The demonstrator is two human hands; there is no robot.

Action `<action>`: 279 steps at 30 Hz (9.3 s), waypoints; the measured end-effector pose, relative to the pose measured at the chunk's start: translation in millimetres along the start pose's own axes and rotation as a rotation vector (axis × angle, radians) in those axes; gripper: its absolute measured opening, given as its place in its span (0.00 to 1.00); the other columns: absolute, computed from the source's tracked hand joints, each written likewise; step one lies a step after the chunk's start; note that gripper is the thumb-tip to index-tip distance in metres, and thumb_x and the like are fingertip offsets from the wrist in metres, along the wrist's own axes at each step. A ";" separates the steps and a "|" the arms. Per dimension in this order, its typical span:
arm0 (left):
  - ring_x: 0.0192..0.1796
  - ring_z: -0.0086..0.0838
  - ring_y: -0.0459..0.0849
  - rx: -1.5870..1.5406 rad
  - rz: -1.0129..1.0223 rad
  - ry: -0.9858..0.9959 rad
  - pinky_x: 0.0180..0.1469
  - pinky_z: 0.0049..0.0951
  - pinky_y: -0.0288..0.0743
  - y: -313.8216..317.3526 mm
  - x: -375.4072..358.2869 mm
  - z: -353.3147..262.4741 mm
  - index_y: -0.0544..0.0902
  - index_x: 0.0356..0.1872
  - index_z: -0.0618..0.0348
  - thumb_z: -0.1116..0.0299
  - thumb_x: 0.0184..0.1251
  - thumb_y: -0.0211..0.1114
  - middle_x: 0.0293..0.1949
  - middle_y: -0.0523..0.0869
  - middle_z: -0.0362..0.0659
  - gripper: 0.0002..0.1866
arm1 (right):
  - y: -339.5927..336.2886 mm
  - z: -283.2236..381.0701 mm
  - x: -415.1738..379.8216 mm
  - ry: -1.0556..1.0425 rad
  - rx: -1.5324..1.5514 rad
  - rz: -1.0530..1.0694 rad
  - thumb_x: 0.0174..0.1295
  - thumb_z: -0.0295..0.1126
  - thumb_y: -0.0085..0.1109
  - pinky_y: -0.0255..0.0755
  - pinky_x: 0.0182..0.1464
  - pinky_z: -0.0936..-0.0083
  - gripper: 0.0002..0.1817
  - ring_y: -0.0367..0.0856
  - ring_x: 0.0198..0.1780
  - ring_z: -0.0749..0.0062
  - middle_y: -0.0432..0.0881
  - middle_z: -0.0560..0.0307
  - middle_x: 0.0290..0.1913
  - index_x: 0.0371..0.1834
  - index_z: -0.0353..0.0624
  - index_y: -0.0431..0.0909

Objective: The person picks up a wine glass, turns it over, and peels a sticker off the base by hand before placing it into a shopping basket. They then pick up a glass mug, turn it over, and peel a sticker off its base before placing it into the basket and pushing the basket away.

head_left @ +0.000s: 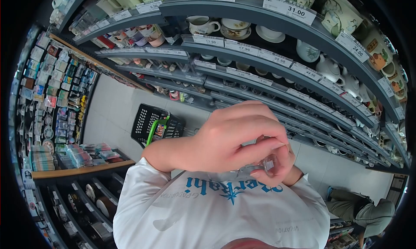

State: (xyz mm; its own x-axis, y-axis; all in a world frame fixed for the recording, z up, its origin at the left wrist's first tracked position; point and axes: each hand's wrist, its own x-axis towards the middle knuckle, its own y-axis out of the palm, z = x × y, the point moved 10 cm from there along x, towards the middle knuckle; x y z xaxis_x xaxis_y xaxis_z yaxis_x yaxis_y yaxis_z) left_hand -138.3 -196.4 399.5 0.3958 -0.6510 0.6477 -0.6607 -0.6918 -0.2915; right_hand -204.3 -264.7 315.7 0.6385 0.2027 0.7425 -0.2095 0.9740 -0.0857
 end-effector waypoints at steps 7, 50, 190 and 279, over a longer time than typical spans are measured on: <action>0.35 0.35 0.84 0.224 -0.081 0.120 0.37 0.30 0.79 -3.0 -3.9 -5.6 0.83 0.38 0.67 0.85 0.54 0.67 0.33 0.85 0.45 0.10 | 3.6 2.2 5.7 0.022 -0.078 -0.026 0.50 0.19 0.68 0.71 0.30 0.76 0.48 0.75 0.28 0.71 0.78 0.54 0.29 0.77 0.37 0.53; 0.32 0.22 0.80 -0.181 -0.023 -0.209 0.32 0.22 0.72 18.2 1.1 37.3 0.85 0.43 0.65 0.82 0.58 0.67 0.35 0.84 0.43 0.11 | -23.5 -15.0 5.0 0.034 0.107 -0.217 0.48 0.24 0.70 0.67 0.30 0.80 0.42 0.78 0.28 0.76 0.77 0.56 0.35 0.69 0.33 0.61; 0.33 0.33 0.85 0.185 0.029 -0.333 0.35 0.28 0.77 17.4 -73.4 89.7 0.82 0.45 0.65 0.78 0.65 0.58 0.32 0.85 0.47 0.10 | -44.2 -28.7 3.2 0.308 0.248 -0.239 0.56 0.19 0.61 0.64 0.35 0.85 0.39 0.70 0.33 0.83 0.73 0.63 0.35 0.73 0.30 0.57; 0.54 0.47 0.80 0.243 -0.942 -1.861 0.56 0.41 0.75 -225.0 -809.2 123.6 0.78 0.57 0.58 0.53 0.63 0.66 0.50 0.81 0.52 0.26 | 563.0 -489.2 9.9 0.486 -0.589 1.462 0.46 0.41 0.72 0.75 0.51 0.59 0.29 0.79 0.50 0.47 0.78 0.43 0.47 0.48 0.35 0.72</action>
State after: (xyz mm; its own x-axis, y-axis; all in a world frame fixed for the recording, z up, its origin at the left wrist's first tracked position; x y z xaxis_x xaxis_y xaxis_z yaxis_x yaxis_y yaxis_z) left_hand -231.1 447.4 -146.0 0.6040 0.4752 -0.6399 0.0898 -0.8383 -0.5378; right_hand 46.3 335.0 -50.2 0.3466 0.8264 -0.4438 -0.5850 -0.1795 -0.7910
